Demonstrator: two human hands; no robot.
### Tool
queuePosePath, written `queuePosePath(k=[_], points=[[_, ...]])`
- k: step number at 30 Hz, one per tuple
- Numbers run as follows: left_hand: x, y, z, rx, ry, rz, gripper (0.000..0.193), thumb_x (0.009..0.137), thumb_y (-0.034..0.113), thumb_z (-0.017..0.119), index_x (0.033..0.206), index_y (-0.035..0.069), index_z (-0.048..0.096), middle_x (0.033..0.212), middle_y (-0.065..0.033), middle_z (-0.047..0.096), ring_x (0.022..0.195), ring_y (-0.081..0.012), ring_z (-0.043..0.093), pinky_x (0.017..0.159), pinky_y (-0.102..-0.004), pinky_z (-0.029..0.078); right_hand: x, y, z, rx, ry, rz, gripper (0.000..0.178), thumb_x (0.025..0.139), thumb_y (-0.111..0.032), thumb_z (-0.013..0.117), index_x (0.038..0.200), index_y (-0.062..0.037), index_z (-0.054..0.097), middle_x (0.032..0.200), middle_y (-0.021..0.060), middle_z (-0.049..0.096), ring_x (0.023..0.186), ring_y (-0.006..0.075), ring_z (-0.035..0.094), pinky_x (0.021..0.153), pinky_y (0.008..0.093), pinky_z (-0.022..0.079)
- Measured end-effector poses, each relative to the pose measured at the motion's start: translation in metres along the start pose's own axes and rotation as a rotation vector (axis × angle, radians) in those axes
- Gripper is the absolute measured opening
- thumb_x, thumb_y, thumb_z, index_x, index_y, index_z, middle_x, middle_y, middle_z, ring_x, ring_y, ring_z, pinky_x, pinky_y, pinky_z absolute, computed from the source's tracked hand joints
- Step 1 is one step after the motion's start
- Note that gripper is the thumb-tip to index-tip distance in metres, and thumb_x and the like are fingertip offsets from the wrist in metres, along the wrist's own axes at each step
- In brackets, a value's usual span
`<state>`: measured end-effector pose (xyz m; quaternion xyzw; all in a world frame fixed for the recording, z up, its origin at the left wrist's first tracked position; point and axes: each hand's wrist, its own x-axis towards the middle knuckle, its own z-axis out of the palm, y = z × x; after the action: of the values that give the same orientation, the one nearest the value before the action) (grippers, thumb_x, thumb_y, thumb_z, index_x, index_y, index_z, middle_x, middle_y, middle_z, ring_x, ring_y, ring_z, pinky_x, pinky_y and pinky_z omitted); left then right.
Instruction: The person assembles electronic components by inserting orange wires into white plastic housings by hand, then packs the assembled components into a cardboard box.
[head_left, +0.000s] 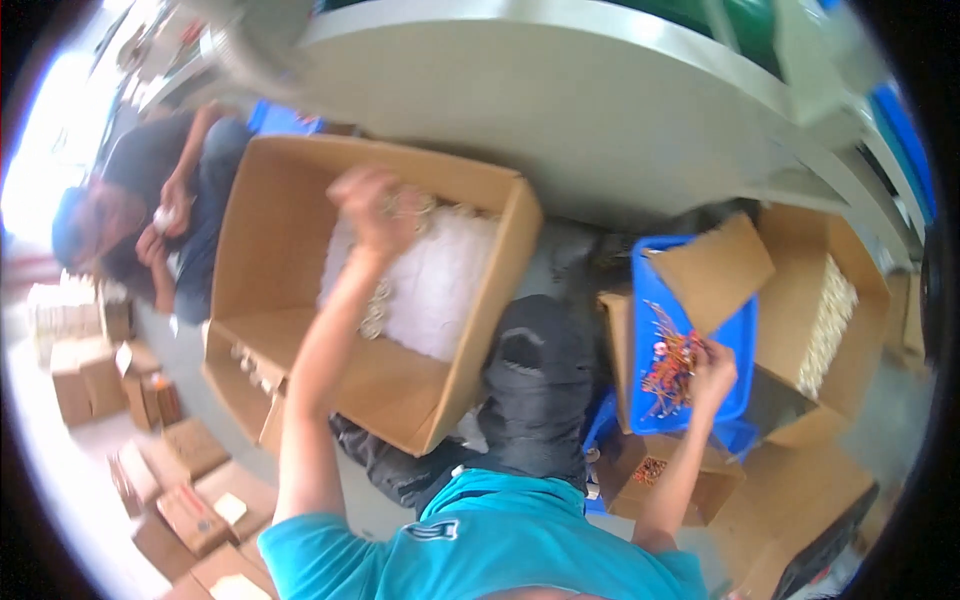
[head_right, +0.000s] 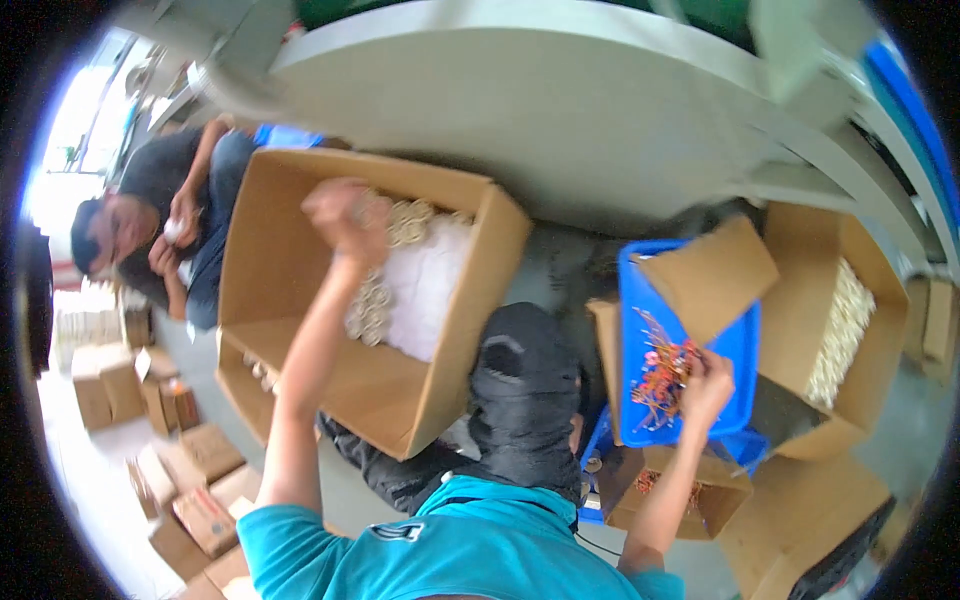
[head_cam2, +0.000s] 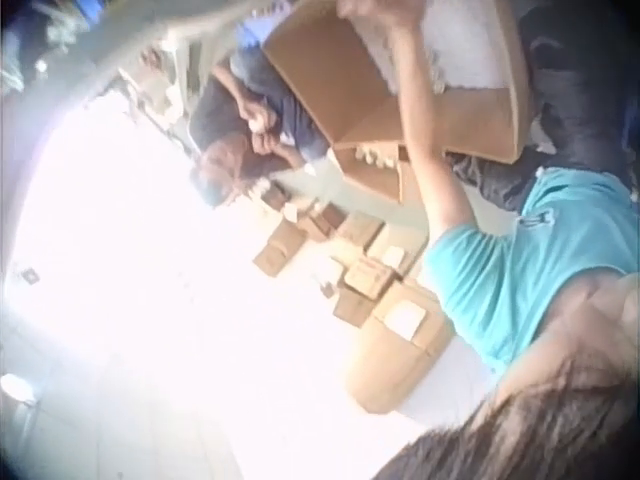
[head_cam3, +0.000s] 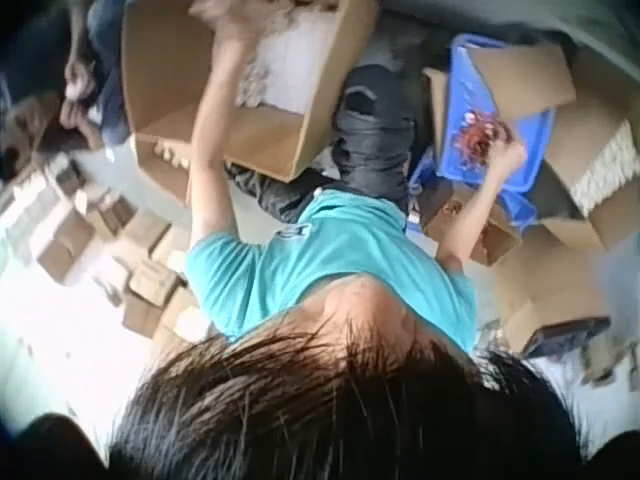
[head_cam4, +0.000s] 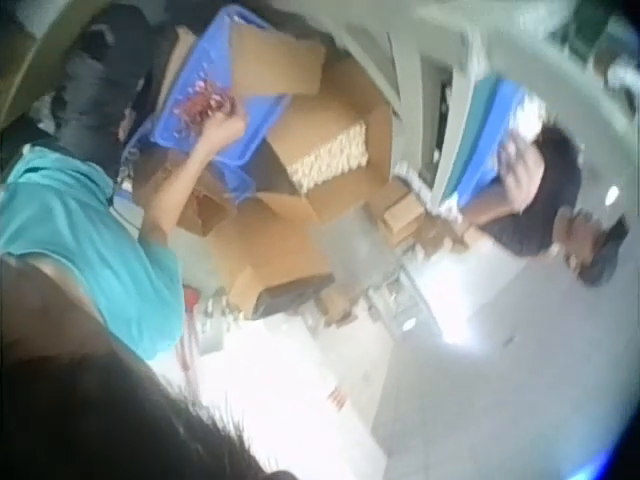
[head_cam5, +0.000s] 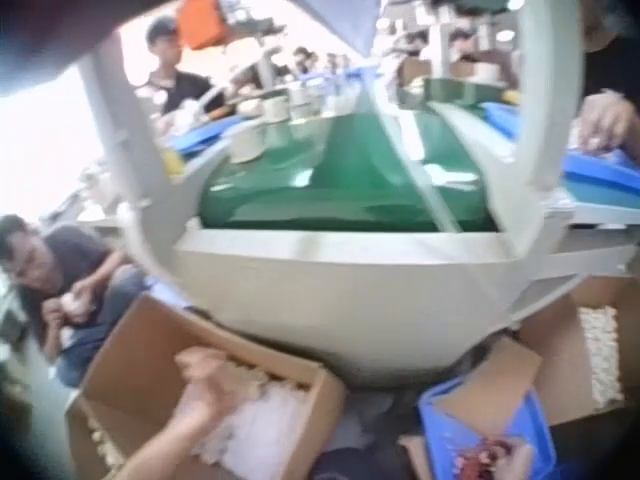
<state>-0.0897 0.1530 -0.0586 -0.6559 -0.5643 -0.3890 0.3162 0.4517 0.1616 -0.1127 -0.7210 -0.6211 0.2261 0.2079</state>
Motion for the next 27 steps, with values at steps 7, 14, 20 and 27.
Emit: queuePosePath(k=[7,14,20,27], points=[[-0.299,-0.067,-0.051,0.322,-1.378,-0.367,0.034,0.082,0.019,0.065,0.115,0.009,0.063,0.124,-0.0139,0.057,0.118,-0.0319,0.051,0.103,-0.0472,0.038,-0.015,-0.001,-0.012,0.140,0.299,0.015,0.017,0.088,-0.003,0.066,0.104,0.0014,0.068,0.093,0.0117,0.067,0.078,0.0214,0.062,0.073,0.0340,0.050],[-0.329,-0.058,-0.045,0.553,-1.506,-0.468,0.030,0.088,0.016,0.053,0.113,0.013,0.069,0.125,-0.0086,0.061,0.124,-0.0272,0.050,0.102,-0.0476,0.038,-0.052,-0.012,-0.045,-0.081,0.528,-0.182,0.024,0.095,-0.007,0.057,0.115,0.0017,0.067,0.103,0.0147,0.061,0.092,0.0281,0.061,0.081,0.0380,0.050],[-0.276,-0.056,-0.013,0.470,-1.558,-0.711,0.028,0.088,0.019,0.062,0.110,0.007,0.072,0.117,-0.0134,0.068,0.116,-0.0322,0.058,0.101,-0.0502,0.042,-0.041,-0.001,-0.059,0.022,0.761,-0.302,0.023,0.096,-0.005,0.057,0.115,0.0036,0.066,0.107,0.0159,0.065,0.096,0.0265,0.064,0.083,0.0360,0.053],[-0.104,-0.063,-0.004,-0.828,-1.489,-0.850,0.048,0.082,0.034,0.075,0.112,-0.003,0.067,0.102,-0.0126,0.069,0.085,-0.0192,0.065,0.075,-0.0343,0.056,-0.034,-0.028,-0.055,0.104,0.590,-0.279,0.026,0.096,-0.005,0.059,0.119,0.0061,0.063,0.107,0.0153,0.068,0.089,0.0216,0.066,0.078,0.0301,0.055]])
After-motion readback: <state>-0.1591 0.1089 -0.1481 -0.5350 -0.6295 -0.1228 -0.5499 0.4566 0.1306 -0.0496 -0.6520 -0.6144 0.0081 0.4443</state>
